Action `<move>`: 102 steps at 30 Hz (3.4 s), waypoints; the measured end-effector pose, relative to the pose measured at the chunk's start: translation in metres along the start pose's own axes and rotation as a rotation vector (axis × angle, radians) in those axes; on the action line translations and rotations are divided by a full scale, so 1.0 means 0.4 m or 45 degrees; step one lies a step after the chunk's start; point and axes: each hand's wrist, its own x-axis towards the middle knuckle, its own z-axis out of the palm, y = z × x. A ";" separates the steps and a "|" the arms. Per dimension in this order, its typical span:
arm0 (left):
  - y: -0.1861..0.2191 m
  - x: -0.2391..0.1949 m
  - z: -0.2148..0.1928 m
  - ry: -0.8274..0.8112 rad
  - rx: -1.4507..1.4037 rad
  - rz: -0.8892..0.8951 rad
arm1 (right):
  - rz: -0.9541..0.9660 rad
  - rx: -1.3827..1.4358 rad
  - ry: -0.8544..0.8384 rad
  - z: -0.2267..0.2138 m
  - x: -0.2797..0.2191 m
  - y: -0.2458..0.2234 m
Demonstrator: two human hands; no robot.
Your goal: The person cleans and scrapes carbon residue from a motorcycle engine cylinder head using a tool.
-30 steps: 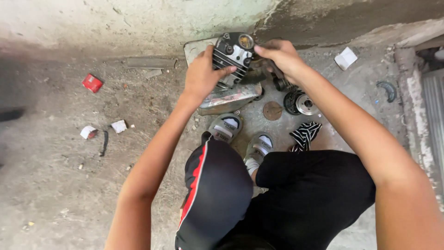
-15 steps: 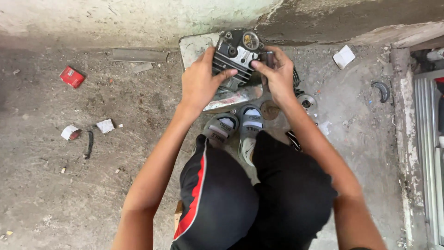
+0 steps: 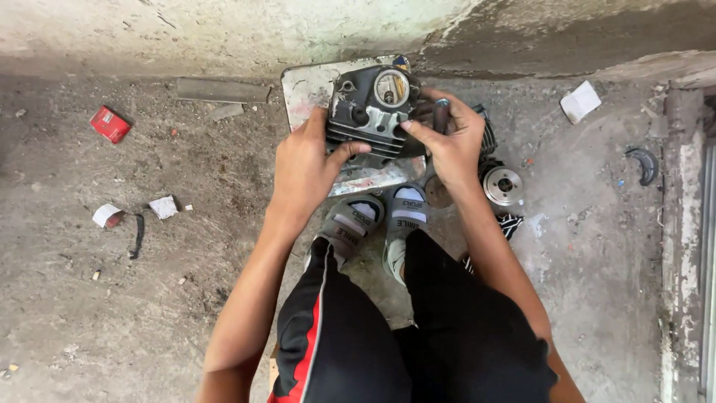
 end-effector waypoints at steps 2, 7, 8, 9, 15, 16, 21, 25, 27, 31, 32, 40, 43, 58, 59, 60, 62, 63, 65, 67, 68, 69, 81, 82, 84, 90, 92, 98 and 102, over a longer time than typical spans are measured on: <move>0.004 -0.004 0.003 0.001 -0.007 -0.028 | -0.001 -0.015 -0.006 -0.006 0.000 0.009; 0.000 -0.030 0.009 -0.007 -0.045 -0.096 | -0.205 0.056 -0.064 -0.016 -0.001 0.027; -0.009 -0.038 0.016 0.004 -0.043 -0.081 | -0.286 0.060 -0.101 -0.023 -0.004 0.040; -0.017 -0.047 0.024 0.014 -0.040 -0.066 | -0.367 0.065 -0.138 -0.031 -0.008 0.054; -0.049 -0.105 0.053 0.062 -0.006 0.012 | -0.317 -0.105 -0.096 -0.028 -0.051 0.022; -0.053 -0.106 0.052 0.057 -0.005 0.006 | -0.310 -0.103 -0.097 -0.029 -0.052 0.035; -0.075 -0.115 0.041 0.070 0.043 0.113 | -0.365 -0.105 -0.160 -0.022 -0.061 0.078; -0.089 -0.132 0.041 0.009 0.050 0.040 | -0.289 -0.109 -0.192 -0.015 -0.076 0.084; -0.096 -0.137 0.047 0.011 0.018 0.019 | -0.267 -0.153 -0.181 -0.013 -0.080 0.097; -0.096 -0.126 0.059 0.000 0.069 0.009 | -0.237 -0.098 -0.151 -0.006 -0.075 0.109; -0.099 -0.121 0.066 0.022 0.083 0.038 | -0.233 -0.095 -0.128 -0.006 -0.071 0.114; -0.089 -0.079 0.078 0.068 0.023 -0.042 | -0.119 0.070 -0.121 0.013 -0.009 0.137; -0.087 -0.058 0.081 0.076 0.052 -0.065 | -0.196 0.138 -0.140 0.018 0.019 0.143; -0.075 -0.013 0.090 0.075 0.063 -0.121 | -0.162 0.080 -0.161 0.011 0.074 0.139; -0.077 -0.016 0.092 0.082 0.061 -0.125 | -0.136 0.102 -0.156 0.010 0.070 0.146; -0.078 -0.020 0.094 0.086 0.057 -0.127 | -0.109 0.122 -0.147 0.007 0.063 0.152; -0.075 -0.014 0.093 0.108 0.034 -0.115 | -0.099 0.116 -0.144 0.007 0.063 0.161; -0.073 -0.010 0.091 0.135 0.013 -0.103 | -0.092 0.111 -0.144 0.008 0.066 0.164; -0.083 -0.010 0.096 0.134 0.029 -0.082 | -0.090 0.111 -0.148 0.002 0.071 0.171; -0.086 -0.014 0.094 0.127 0.047 -0.073 | -0.074 0.111 -0.156 0.003 0.073 0.168; -0.084 -0.012 0.091 0.122 0.008 -0.109 | -0.025 0.077 -0.150 0.003 0.076 0.160; -0.082 -0.010 0.090 0.116 -0.032 -0.145 | 0.024 0.043 -0.144 0.003 0.080 0.153; -0.090 0.034 0.082 0.142 -0.443 0.251 | 0.147 -0.058 -0.097 0.000 0.068 0.122; -0.115 0.029 0.108 0.138 -0.441 0.247 | 0.151 -0.056 -0.097 -0.002 0.071 0.124; -0.165 0.020 0.160 0.034 -0.628 0.235 | 0.168 -0.002 -0.084 -0.005 0.077 0.128; -0.157 0.014 0.172 0.048 -0.762 0.148 | 0.170 -0.005 -0.114 -0.006 0.077 0.117; -0.146 0.011 0.166 0.043 -0.776 0.121 | 0.155 -0.060 -0.122 -0.006 0.071 0.111; -0.117 0.017 0.165 0.125 -0.578 0.075 | 0.105 -0.222 -0.146 -0.015 0.061 0.106; -0.115 0.012 0.177 0.143 -0.689 0.056 | 0.046 -0.184 -0.140 0.004 0.047 0.028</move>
